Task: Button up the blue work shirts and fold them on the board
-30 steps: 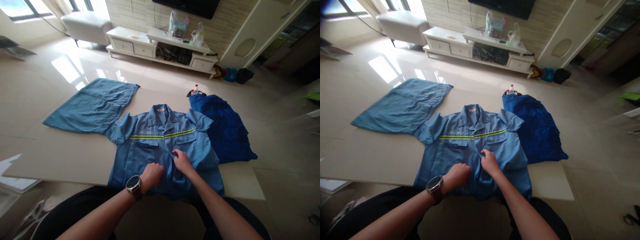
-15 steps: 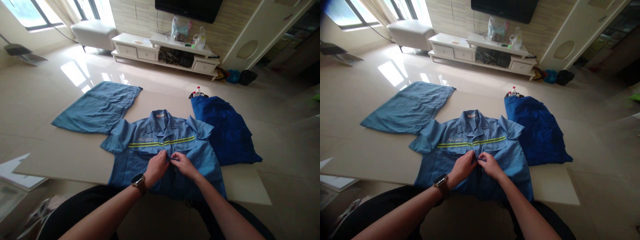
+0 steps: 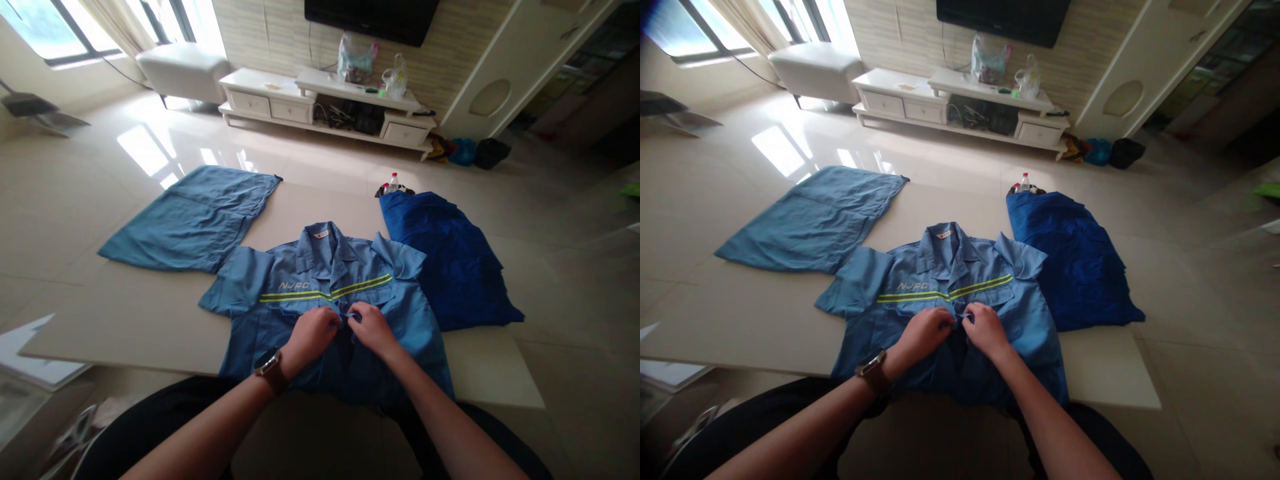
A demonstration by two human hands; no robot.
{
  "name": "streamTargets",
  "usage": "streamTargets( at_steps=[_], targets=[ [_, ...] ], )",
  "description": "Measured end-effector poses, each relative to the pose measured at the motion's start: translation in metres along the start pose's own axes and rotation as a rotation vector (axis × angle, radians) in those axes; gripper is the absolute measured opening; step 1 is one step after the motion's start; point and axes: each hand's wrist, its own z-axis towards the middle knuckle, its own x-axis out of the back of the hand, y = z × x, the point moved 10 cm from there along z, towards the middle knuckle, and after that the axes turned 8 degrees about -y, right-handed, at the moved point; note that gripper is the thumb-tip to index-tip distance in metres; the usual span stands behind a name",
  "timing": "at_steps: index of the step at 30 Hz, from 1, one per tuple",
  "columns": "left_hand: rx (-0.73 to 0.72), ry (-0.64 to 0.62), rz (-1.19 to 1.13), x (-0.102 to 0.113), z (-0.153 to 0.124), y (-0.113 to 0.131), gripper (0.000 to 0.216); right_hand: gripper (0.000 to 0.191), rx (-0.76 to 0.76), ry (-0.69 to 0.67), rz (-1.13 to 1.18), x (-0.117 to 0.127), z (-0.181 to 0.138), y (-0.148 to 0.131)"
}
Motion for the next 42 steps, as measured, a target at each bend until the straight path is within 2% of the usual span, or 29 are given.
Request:
streamTargets(
  at_steps=[4,7,9,11,15,21,25,29,35,42],
  targets=[
    [-0.005,-0.204,0.118,-0.016,-0.008,-0.005,0.019,0.007,0.007,-0.171,-0.144,-0.013,-0.003,-0.004],
    [-0.025,-0.269,0.115,-0.019,-0.012,-0.003,0.015,0.03,0.058,-0.085,-0.154,-0.008,-0.005,-0.018],
    [-0.033,-0.24,0.092,-0.012,-0.012,0.001,0.015,0.041,0.113,-0.037,-0.183,-0.01,-0.005,-0.03],
    [-0.009,-0.173,0.074,-0.001,-0.01,0.003,0.018,0.046,0.163,-0.059,-0.206,-0.019,-0.004,-0.039],
    [0.119,-0.059,0.065,0.017,-0.005,-0.009,0.017,0.049,0.17,-0.078,-0.091,-0.026,0.002,-0.038],
    [0.169,0.061,0.058,0.017,-0.002,-0.018,0.016,0.029,0.062,0.165,0.25,0.002,0.007,-0.021],
    [0.198,0.123,0.088,0.013,-0.004,-0.013,0.024,0.007,0.02,0.126,0.391,-0.003,0.006,-0.02],
    [0.217,0.166,0.11,0.017,-0.005,-0.011,0.012,0.018,0.017,0.127,0.371,0.0,0.002,-0.021],
    [0.168,0.175,0.098,0.028,-0.004,-0.004,0.019,0.022,0.064,0.107,0.359,0.011,0.002,-0.025],
    [0.071,0.148,-0.022,0.027,0.001,-0.003,0.025,0.02,0.087,0.154,0.306,0.014,0.005,-0.024]
  ],
)
